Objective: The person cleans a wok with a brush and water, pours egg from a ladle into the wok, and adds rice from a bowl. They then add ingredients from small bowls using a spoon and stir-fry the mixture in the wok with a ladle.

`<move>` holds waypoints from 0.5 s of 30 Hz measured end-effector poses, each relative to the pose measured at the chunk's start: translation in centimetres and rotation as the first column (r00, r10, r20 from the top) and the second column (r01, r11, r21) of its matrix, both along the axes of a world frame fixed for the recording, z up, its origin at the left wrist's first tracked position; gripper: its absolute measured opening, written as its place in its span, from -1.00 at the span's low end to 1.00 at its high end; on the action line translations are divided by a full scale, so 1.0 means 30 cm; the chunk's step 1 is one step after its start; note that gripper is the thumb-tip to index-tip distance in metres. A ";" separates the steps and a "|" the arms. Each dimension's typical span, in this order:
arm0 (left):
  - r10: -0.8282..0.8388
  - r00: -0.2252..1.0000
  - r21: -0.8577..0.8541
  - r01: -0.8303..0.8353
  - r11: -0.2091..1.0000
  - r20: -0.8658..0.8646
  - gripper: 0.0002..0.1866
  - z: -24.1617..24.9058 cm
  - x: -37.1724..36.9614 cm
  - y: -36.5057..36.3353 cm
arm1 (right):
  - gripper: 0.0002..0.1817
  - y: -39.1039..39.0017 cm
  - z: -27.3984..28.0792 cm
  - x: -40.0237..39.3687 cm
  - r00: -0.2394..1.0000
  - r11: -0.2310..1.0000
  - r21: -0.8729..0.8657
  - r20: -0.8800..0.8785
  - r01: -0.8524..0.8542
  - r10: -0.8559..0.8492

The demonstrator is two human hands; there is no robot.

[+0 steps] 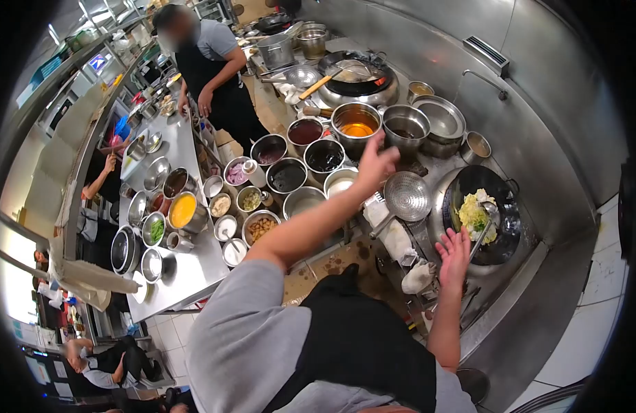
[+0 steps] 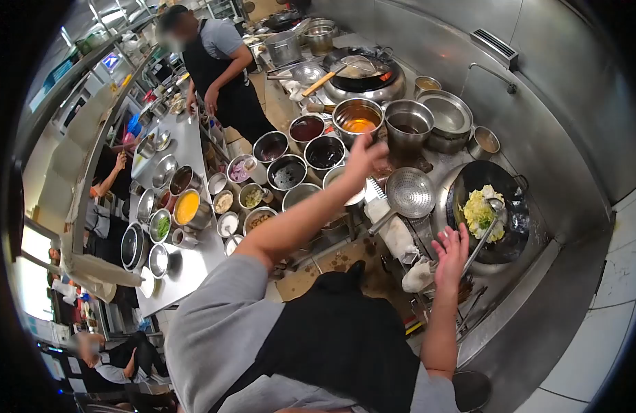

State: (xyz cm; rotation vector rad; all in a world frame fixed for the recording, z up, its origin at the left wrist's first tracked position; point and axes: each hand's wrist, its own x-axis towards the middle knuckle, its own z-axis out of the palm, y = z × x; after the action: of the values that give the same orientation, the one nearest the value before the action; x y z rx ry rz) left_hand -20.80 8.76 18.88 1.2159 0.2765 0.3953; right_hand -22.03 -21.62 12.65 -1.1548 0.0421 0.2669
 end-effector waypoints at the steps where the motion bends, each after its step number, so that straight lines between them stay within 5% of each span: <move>1: 0.112 0.989 0.001 -0.113 0.994 0.094 -0.29 0.057 0.051 0.053 | -0.44 -0.005 0.040 0.017 0.996 0.998 0.000 0.064 -0.055 0.055; 3: 0.324 0.945 -0.072 -0.320 0.945 0.044 -0.37 0.101 0.160 0.136 | -0.50 -0.036 0.095 0.042 0.994 0.997 -0.026 0.084 -0.068 0.070; 6: 0.179 0.967 -0.153 -0.152 0.976 0.182 -0.51 -0.053 0.272 0.135 | -0.53 -0.133 0.060 0.093 0.994 0.967 -0.255 0.100 -0.016 0.043; 7: 0.009 0.983 -0.074 0.004 0.997 0.185 -0.56 -0.172 0.304 0.114 | -0.55 -0.180 0.005 0.118 0.995 0.931 -0.364 0.101 0.018 0.020; 9: -0.152 0.980 -0.165 0.173 0.971 0.130 -0.66 -0.313 0.253 -0.069 | -0.51 -0.320 -0.194 0.162 0.984 0.713 -0.694 0.176 0.101 0.031; 10: -0.241 0.970 -0.034 0.241 0.970 0.006 -0.76 -0.537 0.275 -0.152 | -0.51 -0.354 -0.228 0.128 0.970 0.458 -0.876 0.220 0.150 0.103; 11: -0.514 0.811 0.216 0.575 0.789 -0.281 -0.85 -0.656 0.240 -0.203 | -0.51 -0.379 -0.247 0.099 0.953 0.160 -0.964 0.239 0.211 0.184; 12: -0.529 0.778 -0.129 0.518 0.845 -0.339 -0.88 -0.669 0.173 -0.312 | -0.43 -0.381 -0.247 0.065 0.968 0.041 -0.990 0.139 0.134 0.208; 13: -0.644 0.698 -0.222 0.605 0.765 -0.314 -0.80 -0.799 0.151 -0.402 | -0.35 -0.378 -0.246 0.028 0.975 -0.082 -0.995 0.033 0.052 0.218; 14: -0.690 0.569 -0.210 0.683 0.700 -0.448 -0.65 -0.779 0.104 -0.462 | -0.35 -0.392 -0.289 -0.002 0.976 -0.088 -0.995 0.029 0.049 0.215; 15: -0.735 0.481 -0.200 0.755 0.624 -0.478 -0.52 -0.798 0.084 -0.510 | -0.30 -0.386 -0.344 0.000 0.986 0.057 -0.997 0.050 0.041 0.158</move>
State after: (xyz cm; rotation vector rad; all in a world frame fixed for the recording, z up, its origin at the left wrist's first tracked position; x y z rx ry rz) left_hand -18.27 -6.55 -5.06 1.3426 0.1668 -0.7408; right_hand -22.04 -33.20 2.34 -2.6834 0.0502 0.1968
